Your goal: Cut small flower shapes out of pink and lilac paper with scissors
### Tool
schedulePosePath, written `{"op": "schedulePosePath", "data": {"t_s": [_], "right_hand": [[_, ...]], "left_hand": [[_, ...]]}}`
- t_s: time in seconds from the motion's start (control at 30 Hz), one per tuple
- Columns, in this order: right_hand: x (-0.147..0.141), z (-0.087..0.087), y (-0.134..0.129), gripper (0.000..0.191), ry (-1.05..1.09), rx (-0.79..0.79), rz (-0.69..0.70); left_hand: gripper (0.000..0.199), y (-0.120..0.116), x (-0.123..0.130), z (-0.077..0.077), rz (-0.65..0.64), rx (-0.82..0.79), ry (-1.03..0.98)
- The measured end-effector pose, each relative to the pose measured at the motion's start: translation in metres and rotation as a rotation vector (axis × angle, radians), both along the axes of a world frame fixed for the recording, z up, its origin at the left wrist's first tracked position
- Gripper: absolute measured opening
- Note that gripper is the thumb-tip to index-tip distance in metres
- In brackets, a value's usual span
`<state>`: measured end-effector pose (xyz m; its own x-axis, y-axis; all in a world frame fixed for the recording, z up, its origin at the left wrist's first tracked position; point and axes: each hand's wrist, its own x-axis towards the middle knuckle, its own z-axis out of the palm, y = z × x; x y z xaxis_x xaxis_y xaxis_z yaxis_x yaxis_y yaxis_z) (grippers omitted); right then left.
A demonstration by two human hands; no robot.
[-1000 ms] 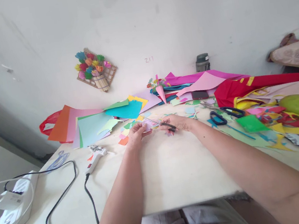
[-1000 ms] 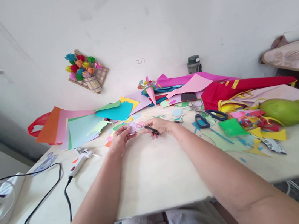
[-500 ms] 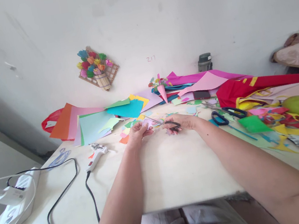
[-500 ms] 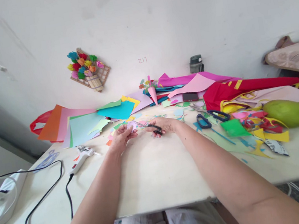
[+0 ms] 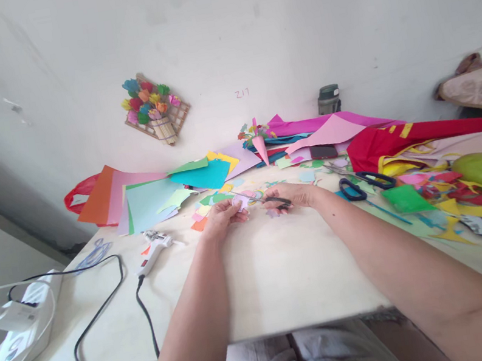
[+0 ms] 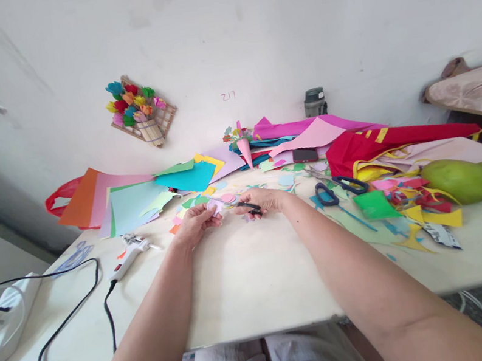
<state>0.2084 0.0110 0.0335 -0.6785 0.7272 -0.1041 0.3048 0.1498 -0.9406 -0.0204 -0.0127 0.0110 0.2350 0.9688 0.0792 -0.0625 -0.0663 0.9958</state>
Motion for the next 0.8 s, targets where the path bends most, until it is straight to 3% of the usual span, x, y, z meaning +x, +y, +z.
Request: {"op": "schedulePosePath", "data": {"t_s": [0.23, 0.8], "right_hand": [[0.0019, -0.007, 0.0074, 0.025, -0.02, 0.02, 0.027], [-0.0005, -0.0029, 0.0014, 0.034, -0.04, 0.004, 0.01]], "left_hand": [[0.043, 0.0002, -0.0024, -0.0005, -0.026, -0.022, -0.001], [0.042, 0.0008, -0.0034, -0.0017, -0.053, -0.052, -0.029]]}}
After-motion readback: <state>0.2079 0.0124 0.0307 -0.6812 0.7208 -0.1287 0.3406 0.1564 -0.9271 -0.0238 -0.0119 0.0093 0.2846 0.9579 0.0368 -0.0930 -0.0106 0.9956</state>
